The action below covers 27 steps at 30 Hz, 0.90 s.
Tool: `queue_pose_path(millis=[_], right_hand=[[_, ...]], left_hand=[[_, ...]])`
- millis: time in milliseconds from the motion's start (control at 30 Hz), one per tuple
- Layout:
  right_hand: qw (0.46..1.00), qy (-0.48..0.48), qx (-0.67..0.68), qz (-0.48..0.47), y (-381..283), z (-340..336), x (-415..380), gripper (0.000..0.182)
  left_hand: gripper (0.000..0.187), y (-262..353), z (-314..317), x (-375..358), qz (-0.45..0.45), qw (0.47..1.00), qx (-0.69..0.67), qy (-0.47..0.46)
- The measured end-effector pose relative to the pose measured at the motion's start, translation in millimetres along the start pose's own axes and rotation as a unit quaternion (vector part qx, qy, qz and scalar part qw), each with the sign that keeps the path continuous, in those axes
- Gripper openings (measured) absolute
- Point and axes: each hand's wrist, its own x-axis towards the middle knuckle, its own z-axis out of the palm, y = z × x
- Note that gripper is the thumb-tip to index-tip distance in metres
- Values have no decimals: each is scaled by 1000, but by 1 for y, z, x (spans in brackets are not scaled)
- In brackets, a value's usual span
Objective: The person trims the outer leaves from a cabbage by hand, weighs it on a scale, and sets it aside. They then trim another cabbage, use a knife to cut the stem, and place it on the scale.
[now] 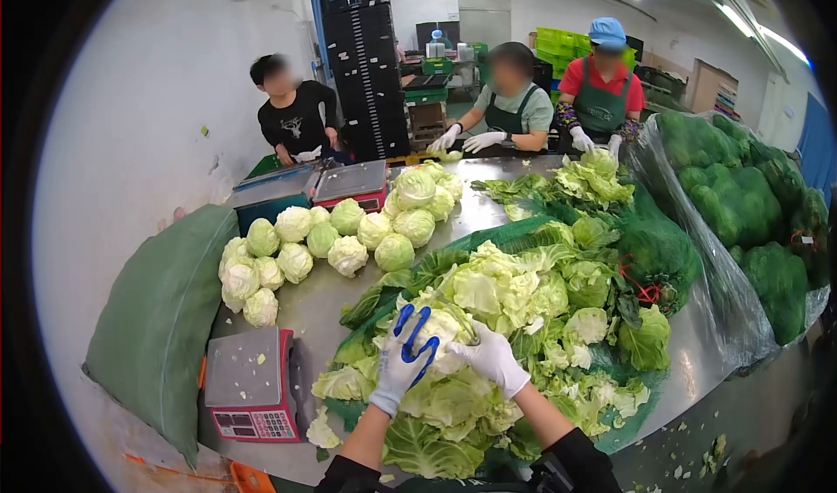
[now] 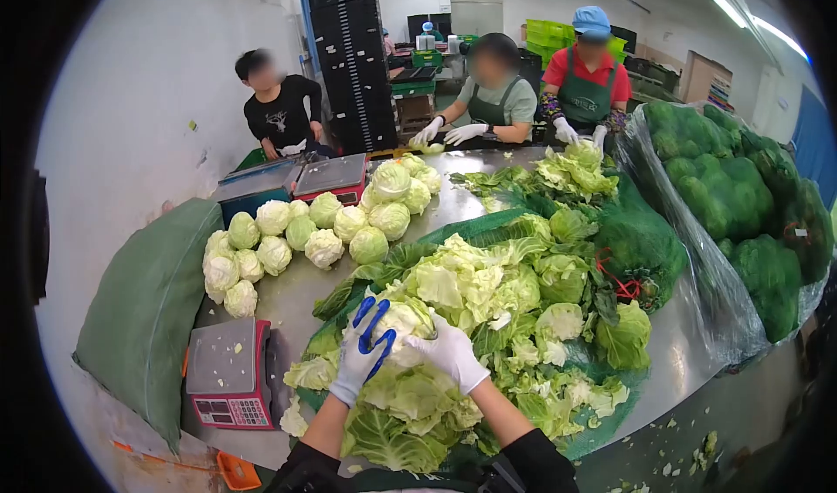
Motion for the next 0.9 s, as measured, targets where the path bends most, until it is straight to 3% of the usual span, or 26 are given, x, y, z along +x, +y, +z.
queue_pose_path(millis=[100, 200, 267, 300, 467, 533, 567, 600, 667, 700, 833, 900], right_hand=[[980, -41, 187, -47, 23, 17, 11, 91], [970, -36, 222, -97, 37, 23, 21, 75], [953, -77, 265, 125, 17, -18, 18, 52], [961, -73, 244, 108, 22, -17, 20, 50], [962, -62, 252, 80, 4, -10, 15, 47], [983, -26, 178, 33, -11, -3, 7, 42], [987, -35, 151, 35, -11, 3, 8, 40], [987, -38, 151, 36, -14, 8, 6, 40], [998, 10, 50, 32, -16, 17, 3, 37], [998, 9, 50, 46, -20, 13, 1, 34], [998, 66, 17, -9, -21, 24, 8, 32], [986, 121, -114, 2, -14, 44, 25, 30]], left_hand=[[51, -6, 6, -6, -15, 1000, -20, 6], [50, -22, 8, -8, -36, 995, -91, 13], [50, -27, 3, -12, -24, 995, -88, 30], [49, -28, 3, -17, -29, 989, -135, 42], [51, -15, -13, -13, -53, 993, -101, -5], [54, 5, -21, -8, -87, 996, -6, -33], [66, 20, -22, -6, -72, 991, 102, -51], [66, 27, -18, -9, -75, 991, 102, -51], [81, 34, -11, -13, -30, 953, 289, -82], [91, 20, -7, -18, -15, 953, 292, -77], [89, -5, -5, -30, 4, 965, 257, -55], [89, -1, -6, -36, -5, 964, 260, -52]])
